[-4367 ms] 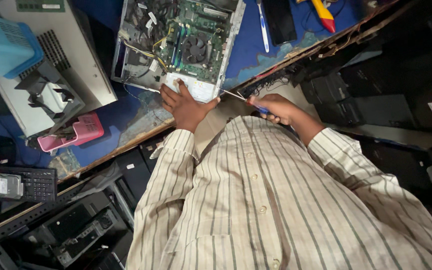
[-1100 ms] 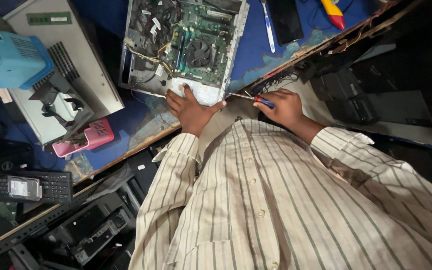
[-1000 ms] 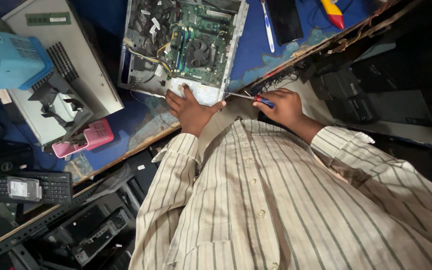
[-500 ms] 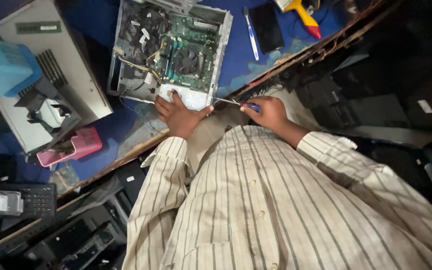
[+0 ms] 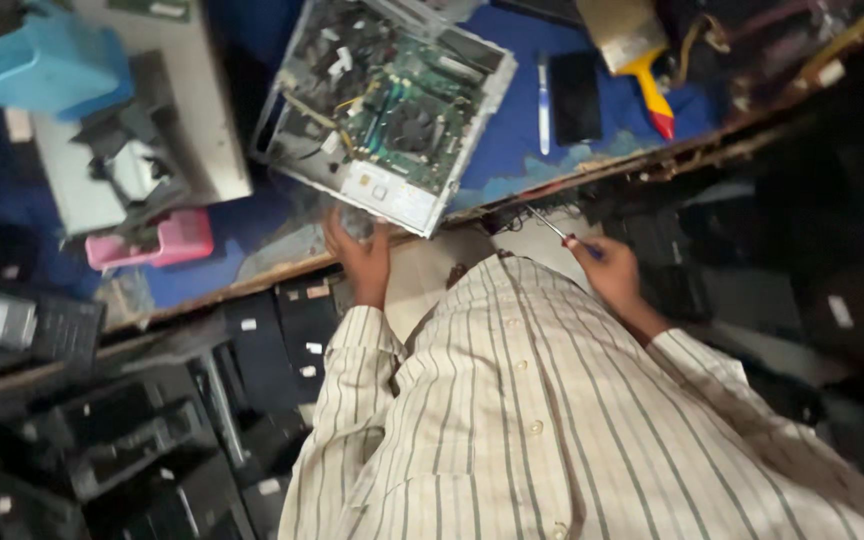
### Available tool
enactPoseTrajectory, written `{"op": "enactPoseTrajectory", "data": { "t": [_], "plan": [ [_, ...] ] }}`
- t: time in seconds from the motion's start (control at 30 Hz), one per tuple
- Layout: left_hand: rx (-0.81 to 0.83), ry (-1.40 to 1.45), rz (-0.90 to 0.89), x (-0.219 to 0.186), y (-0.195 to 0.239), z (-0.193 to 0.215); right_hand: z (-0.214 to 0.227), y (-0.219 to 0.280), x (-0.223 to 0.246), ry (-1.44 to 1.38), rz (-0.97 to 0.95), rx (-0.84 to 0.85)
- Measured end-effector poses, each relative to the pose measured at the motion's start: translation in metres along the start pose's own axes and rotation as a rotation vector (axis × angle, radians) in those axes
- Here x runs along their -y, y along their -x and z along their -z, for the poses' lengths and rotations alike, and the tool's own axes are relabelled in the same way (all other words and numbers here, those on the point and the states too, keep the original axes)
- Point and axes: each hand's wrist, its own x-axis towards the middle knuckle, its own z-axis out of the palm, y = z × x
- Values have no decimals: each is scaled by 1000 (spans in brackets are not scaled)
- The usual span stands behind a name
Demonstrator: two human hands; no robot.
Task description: The person uses a screwdriver to loosen screws on the side of a desktop computer case. They then remove a drive bay caddy from the case and inspect it.
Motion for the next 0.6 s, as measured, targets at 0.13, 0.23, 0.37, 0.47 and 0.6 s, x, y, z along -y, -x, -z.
{"op": "enactPoseTrajectory", "data": {
  "t": [0.13, 0.23, 0.37, 0.47, 0.6],
  "plan": [
    [-22, 145, 150, 33, 42, 8, -5, -21, -28, -173, -12, 184],
    [13, 364, 331, 36, 67, 14, -10, -42, -31, -197, -20, 302],
    [-9, 461, 304, 26, 93, 19, -9, -65, -17, -269, -58, 408],
    [-46, 554, 305, 12, 97, 15, -3, -80, -2, -287, -109, 461],
    [-29, 433, 355, -7, 81, 24, 3, -87, 14, -362, -150, 485]
  ]
}}
